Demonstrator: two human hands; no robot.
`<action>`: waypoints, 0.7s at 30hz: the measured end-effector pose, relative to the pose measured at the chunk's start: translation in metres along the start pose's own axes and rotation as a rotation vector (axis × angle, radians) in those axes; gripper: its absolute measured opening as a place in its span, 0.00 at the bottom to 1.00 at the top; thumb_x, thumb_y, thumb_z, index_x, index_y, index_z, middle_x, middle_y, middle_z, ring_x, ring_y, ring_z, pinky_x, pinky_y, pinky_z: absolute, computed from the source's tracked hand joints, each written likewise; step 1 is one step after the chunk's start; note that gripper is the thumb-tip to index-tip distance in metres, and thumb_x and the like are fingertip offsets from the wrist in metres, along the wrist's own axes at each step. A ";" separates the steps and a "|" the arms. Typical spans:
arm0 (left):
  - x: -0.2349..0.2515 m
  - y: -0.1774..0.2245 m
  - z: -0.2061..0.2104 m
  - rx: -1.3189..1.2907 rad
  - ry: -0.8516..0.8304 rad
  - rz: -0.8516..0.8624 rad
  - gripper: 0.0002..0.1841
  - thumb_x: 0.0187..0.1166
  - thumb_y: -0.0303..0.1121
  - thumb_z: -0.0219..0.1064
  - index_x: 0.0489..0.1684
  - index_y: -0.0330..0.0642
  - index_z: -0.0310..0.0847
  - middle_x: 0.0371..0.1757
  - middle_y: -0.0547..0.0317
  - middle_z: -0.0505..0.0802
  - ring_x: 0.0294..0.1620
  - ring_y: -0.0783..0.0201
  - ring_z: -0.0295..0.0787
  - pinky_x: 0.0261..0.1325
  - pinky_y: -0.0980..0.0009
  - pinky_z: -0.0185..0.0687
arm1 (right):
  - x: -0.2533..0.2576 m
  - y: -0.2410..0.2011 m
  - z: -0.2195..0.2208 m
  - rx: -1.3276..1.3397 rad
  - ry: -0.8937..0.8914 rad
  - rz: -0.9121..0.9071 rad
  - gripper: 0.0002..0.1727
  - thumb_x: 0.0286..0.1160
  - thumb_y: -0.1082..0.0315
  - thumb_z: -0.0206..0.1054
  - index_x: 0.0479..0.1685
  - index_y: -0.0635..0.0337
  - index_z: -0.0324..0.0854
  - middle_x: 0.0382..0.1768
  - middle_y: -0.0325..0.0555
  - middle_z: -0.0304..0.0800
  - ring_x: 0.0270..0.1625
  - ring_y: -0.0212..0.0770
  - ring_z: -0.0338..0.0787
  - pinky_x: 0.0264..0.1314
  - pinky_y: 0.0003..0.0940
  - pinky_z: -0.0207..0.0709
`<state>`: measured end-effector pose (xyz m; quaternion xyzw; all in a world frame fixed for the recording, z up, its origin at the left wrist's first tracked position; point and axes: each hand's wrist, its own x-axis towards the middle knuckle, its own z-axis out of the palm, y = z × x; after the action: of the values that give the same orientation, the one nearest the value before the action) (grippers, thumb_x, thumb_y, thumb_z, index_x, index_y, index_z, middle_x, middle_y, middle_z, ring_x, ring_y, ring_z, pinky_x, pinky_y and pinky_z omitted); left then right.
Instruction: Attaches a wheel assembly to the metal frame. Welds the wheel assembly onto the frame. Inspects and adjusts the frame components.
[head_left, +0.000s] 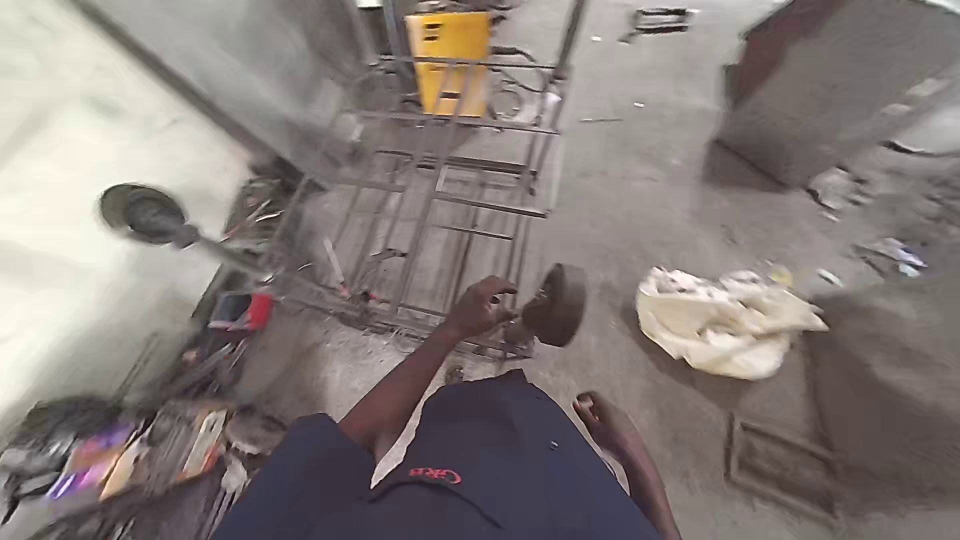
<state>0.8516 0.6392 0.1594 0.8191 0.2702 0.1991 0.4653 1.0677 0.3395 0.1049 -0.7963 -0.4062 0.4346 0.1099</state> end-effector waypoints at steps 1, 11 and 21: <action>-0.005 -0.005 -0.003 -0.003 0.034 -0.052 0.21 0.72 0.38 0.80 0.61 0.39 0.87 0.68 0.49 0.89 0.64 0.58 0.89 0.64 0.59 0.90 | 0.006 0.003 0.003 -0.044 -0.032 -0.022 0.23 0.86 0.51 0.62 0.68 0.58 0.81 0.36 0.58 0.91 0.40 0.60 0.91 0.48 0.67 0.81; -0.126 -0.161 -0.100 0.236 0.497 -0.989 0.30 0.82 0.46 0.69 0.77 0.36 0.75 0.69 0.40 0.88 0.70 0.45 0.86 0.75 0.44 0.79 | 0.026 -0.059 0.035 -0.244 -0.321 0.025 0.19 0.87 0.52 0.60 0.67 0.49 0.83 0.49 0.57 0.94 0.55 0.60 0.92 0.60 0.66 0.80; -0.159 -0.334 -0.136 -0.367 0.459 -1.391 0.41 0.80 0.53 0.71 0.84 0.34 0.62 0.68 0.30 0.84 0.60 0.38 0.87 0.59 0.41 0.85 | 0.067 -0.212 0.122 -0.127 -0.235 -0.161 0.22 0.87 0.51 0.58 0.70 0.52 0.80 0.57 0.57 0.90 0.62 0.60 0.89 0.64 0.67 0.78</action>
<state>0.5641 0.7686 -0.0768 0.3068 0.7775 0.0671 0.5448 0.8751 0.5043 0.1033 -0.7103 -0.5053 0.4879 0.0456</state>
